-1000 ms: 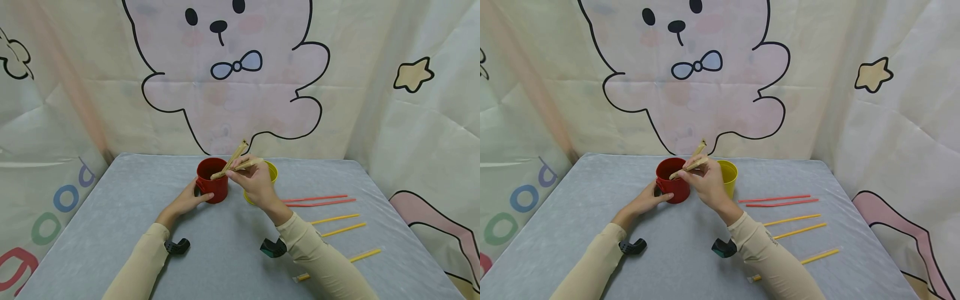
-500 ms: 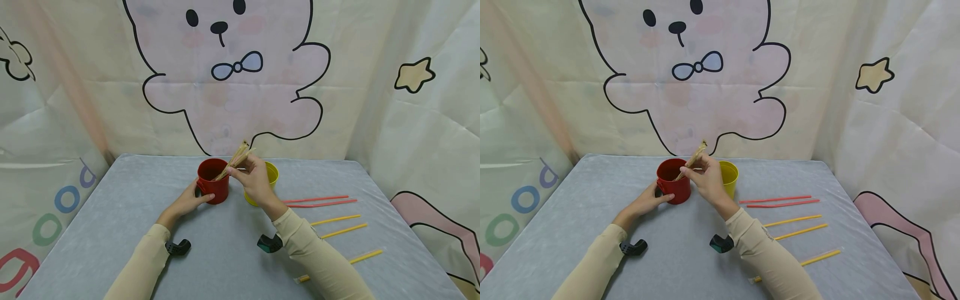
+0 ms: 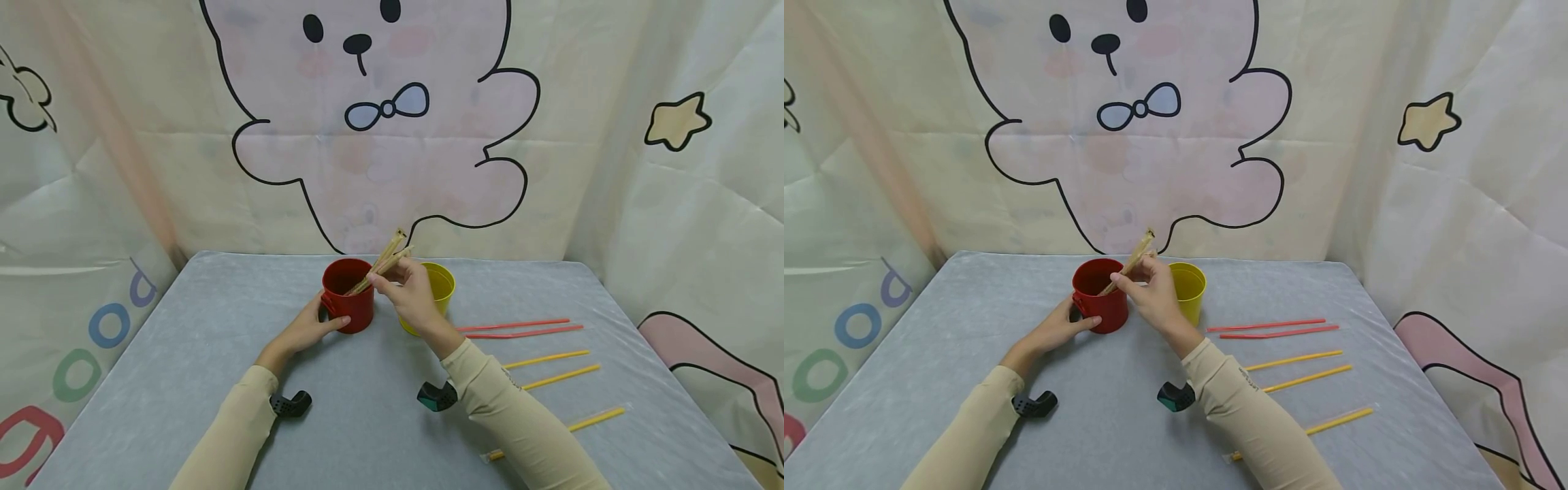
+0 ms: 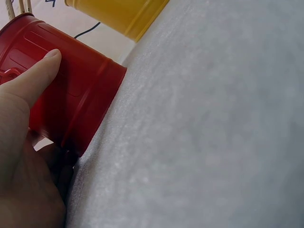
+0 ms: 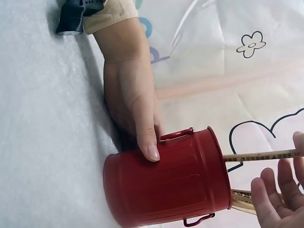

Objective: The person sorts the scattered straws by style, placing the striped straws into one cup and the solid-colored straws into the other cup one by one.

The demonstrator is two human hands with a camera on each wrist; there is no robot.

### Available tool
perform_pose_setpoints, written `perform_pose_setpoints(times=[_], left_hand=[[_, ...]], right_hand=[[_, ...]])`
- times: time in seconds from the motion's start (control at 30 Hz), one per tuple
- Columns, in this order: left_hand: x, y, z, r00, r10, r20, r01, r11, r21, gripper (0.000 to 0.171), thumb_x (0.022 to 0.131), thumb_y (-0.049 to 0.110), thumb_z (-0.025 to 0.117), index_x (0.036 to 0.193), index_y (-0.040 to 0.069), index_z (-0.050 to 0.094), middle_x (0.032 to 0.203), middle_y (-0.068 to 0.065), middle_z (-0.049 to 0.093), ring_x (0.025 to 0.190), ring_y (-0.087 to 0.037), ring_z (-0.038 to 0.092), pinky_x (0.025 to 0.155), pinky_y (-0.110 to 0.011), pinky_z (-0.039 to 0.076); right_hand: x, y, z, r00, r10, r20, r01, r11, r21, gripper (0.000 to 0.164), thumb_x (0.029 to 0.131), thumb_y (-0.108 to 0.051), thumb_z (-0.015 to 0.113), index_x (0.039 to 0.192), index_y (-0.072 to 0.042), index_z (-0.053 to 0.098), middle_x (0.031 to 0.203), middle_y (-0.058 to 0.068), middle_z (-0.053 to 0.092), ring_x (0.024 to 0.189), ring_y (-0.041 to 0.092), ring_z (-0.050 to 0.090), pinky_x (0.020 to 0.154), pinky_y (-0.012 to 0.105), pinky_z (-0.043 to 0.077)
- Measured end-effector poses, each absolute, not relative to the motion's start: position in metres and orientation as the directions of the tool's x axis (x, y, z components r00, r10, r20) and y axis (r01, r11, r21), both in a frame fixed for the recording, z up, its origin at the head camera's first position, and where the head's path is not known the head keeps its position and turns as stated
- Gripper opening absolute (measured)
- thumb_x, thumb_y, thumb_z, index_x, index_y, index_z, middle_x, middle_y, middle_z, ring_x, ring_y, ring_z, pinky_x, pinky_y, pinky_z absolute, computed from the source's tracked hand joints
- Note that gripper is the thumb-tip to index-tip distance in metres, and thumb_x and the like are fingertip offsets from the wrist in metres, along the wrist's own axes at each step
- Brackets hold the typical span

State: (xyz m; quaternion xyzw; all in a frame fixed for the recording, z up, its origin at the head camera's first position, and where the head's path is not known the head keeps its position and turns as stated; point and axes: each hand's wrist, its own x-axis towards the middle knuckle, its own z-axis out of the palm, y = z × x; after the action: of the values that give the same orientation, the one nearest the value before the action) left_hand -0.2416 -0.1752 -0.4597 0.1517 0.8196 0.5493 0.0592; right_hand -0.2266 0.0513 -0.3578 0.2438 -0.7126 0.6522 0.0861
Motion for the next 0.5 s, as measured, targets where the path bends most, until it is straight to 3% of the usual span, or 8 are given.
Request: perform_pose_setpoints(times=[0.17, 0.43, 0.5], left_hand=[[-0.2413, -0.1747, -0.4593, -0.949, 0.307, 0.066, 0.179, 0.355, 0.918, 0.074, 0.092, 0.034, 0.073, 0.153, 0.018, 0.036, 0.158, -0.008, 0.043, 0.15, -0.03, 0.031, 0.124, -0.063, 0.019], [-0.2417, -0.1747, -0.4602, -0.947, 0.315, 0.071, 0.183, 0.344, 0.921, 0.073, 0.093, 0.032, 0.073, 0.154, 0.018, 0.035, 0.159, -0.008, 0.042, 0.152, -0.03, 0.029, 0.125, -0.062, 0.018], [-0.2415, -0.1748, -0.4599, -0.946, 0.317, 0.072, 0.185, 0.343, 0.921, 0.073, 0.093, 0.031, 0.073, 0.154, 0.018, 0.035, 0.159, -0.008, 0.042, 0.152, -0.031, 0.029, 0.125, -0.062, 0.018]], right_hand=[[-0.2274, 0.0497, -0.3614, -0.866, -0.27, 0.421, -0.447, 0.04, -0.894, 0.014, 0.092, 0.002, 0.069, 0.101, 0.013, 0.067, 0.099, 0.03, 0.068, 0.08, 0.013, 0.064, 0.07, 0.021, 0.057], [-0.2301, 0.0474, -0.3644, -0.882, -0.287, 0.373, -0.414, 0.097, -0.905, 0.016, 0.092, 0.0, 0.07, 0.104, 0.012, 0.069, 0.102, 0.029, 0.069, 0.08, 0.008, 0.063, 0.072, 0.018, 0.055], [-0.2305, 0.0471, -0.3648, -0.886, -0.296, 0.358, -0.405, 0.116, -0.907, 0.016, 0.092, 0.0, 0.07, 0.104, 0.012, 0.069, 0.104, 0.029, 0.07, 0.083, 0.013, 0.066, 0.075, 0.017, 0.056]])
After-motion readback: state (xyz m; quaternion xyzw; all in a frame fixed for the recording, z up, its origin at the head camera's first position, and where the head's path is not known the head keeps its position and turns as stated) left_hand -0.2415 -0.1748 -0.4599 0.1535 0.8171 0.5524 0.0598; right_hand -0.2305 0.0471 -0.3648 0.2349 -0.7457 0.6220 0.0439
